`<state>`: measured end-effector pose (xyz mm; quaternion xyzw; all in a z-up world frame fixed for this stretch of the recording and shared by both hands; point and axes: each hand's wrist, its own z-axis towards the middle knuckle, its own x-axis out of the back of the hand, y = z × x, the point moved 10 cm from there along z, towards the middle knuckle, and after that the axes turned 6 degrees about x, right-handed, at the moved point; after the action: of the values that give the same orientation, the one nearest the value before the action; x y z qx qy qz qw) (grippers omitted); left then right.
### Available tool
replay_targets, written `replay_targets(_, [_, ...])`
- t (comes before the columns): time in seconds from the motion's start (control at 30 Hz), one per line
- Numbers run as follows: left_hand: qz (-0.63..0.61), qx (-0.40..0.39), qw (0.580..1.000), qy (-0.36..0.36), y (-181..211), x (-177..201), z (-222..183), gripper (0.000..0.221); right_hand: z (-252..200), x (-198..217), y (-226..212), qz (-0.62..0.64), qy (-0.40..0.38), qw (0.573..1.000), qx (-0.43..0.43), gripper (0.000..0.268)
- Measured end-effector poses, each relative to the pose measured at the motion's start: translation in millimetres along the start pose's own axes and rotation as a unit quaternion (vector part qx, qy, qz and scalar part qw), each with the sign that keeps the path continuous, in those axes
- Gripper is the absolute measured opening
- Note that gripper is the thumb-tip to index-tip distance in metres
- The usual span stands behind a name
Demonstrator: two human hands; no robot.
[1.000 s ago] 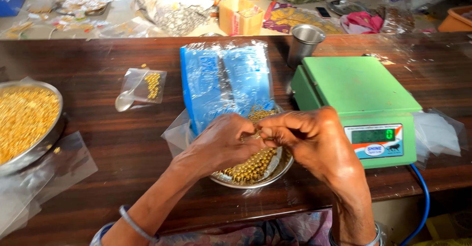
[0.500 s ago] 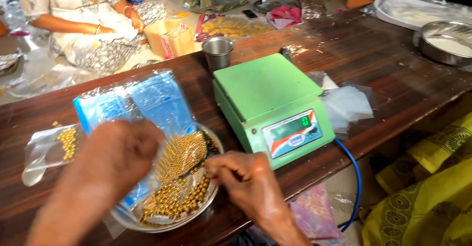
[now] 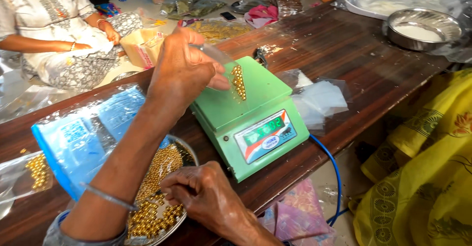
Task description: The person scoops gold-colored beads from a metal bowl into small clear plastic pouches, places each filled pouch on a digital scale to weigh it, and sets the pouches aside on the table while other workers do similar work nearby.
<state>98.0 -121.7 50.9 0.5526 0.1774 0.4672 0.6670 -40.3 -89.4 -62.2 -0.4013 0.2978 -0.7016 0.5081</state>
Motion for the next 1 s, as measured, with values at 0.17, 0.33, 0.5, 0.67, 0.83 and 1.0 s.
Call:
replay_targets(0.17, [-0.015, 0.040, 0.999, -0.006, -37, -9, 3, 0.041, -1, -1, 7, 0.039, -0.008, 0.999, 0.004, 0.013])
replay_targets(0.33, [0.312, -0.057, 0.944, 0.094, -27, 5, 3, 0.044, 0, 0, 1, -0.003, -0.014, 0.999, 0.045, 0.013])
replay_targets(0.5, [0.455, -0.056, 0.883, 0.100, -36, -1, 0, 0.033, -1, -5, 10, -0.008, -0.012, 1.000, 0.025, 0.014])
replay_targets(0.67, [0.471, -0.096, 0.869, 0.121, -34, 9, -16, 0.040, -1, -3, 4, -0.015, -0.008, 0.998, 0.054, 0.013])
replay_targets(0.83, [0.490, -0.014, 0.867, 0.092, -17, 33, -36, 0.040, 1, -5, 9, 0.001, -0.015, 1.000, 0.015, 0.015])
replay_targets(1.0, [0.456, -0.003, 0.887, 0.075, 2, 49, -57, 0.033, -2, -9, 17, 0.006, -0.020, 1.000, 0.019, 0.014])
